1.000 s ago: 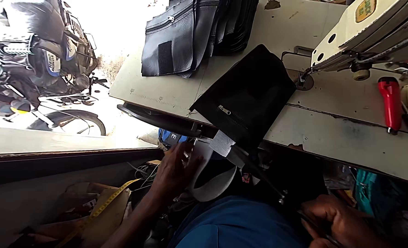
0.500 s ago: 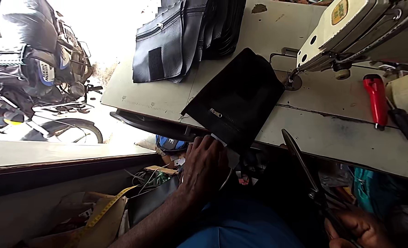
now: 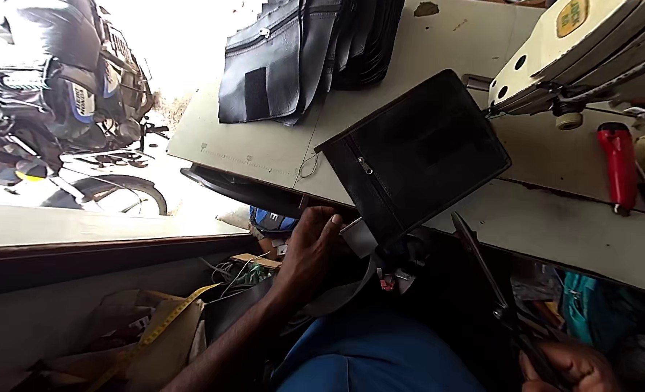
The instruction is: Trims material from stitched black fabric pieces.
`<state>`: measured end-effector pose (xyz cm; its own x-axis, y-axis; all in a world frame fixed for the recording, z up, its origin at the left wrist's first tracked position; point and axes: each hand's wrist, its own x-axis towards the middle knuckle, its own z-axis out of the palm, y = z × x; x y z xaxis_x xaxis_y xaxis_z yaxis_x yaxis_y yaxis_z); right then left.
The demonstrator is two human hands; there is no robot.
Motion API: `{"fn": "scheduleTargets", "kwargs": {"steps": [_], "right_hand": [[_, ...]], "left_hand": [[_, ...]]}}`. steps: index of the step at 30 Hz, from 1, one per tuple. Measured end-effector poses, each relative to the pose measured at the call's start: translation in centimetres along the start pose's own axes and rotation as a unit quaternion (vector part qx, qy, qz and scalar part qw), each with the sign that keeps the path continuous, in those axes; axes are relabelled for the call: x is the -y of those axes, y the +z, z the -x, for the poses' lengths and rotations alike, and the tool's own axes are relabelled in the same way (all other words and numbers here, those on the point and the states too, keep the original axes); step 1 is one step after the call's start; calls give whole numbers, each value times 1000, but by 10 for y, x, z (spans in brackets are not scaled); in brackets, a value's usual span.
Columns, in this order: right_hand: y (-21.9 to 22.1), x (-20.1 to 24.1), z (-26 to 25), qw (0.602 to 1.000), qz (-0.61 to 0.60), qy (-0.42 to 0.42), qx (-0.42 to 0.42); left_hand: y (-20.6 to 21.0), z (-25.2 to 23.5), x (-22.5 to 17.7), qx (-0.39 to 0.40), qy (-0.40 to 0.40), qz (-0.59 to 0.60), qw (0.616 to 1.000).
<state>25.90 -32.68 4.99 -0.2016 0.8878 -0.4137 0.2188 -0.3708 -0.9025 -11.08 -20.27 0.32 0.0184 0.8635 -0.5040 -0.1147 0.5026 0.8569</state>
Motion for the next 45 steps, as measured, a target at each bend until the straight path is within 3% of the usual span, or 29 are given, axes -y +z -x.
{"fn": "scheduleTargets", "kwargs": {"steps": [9,13,19,26,32,45], "right_hand": [[9,-20,7,994,77,46,62],[3,-32,11,984,89,75,137],[19,-36,-15,975,88,78,190],[37,-21,-53,978,89,44,182],[41,-8,-63,975,88,66,191],[52,-11,-60,992,60,31,110]], "left_hand": [[18,-5,6,155,-10,-35,987],[29,-6,6,241,-38,-20,970],[32,-5,18,215,-66,29,974],[31,0,27,200,-71,77,974],[30,-3,29,213,-66,79,972],[26,-7,27,214,-73,94,969]]}}
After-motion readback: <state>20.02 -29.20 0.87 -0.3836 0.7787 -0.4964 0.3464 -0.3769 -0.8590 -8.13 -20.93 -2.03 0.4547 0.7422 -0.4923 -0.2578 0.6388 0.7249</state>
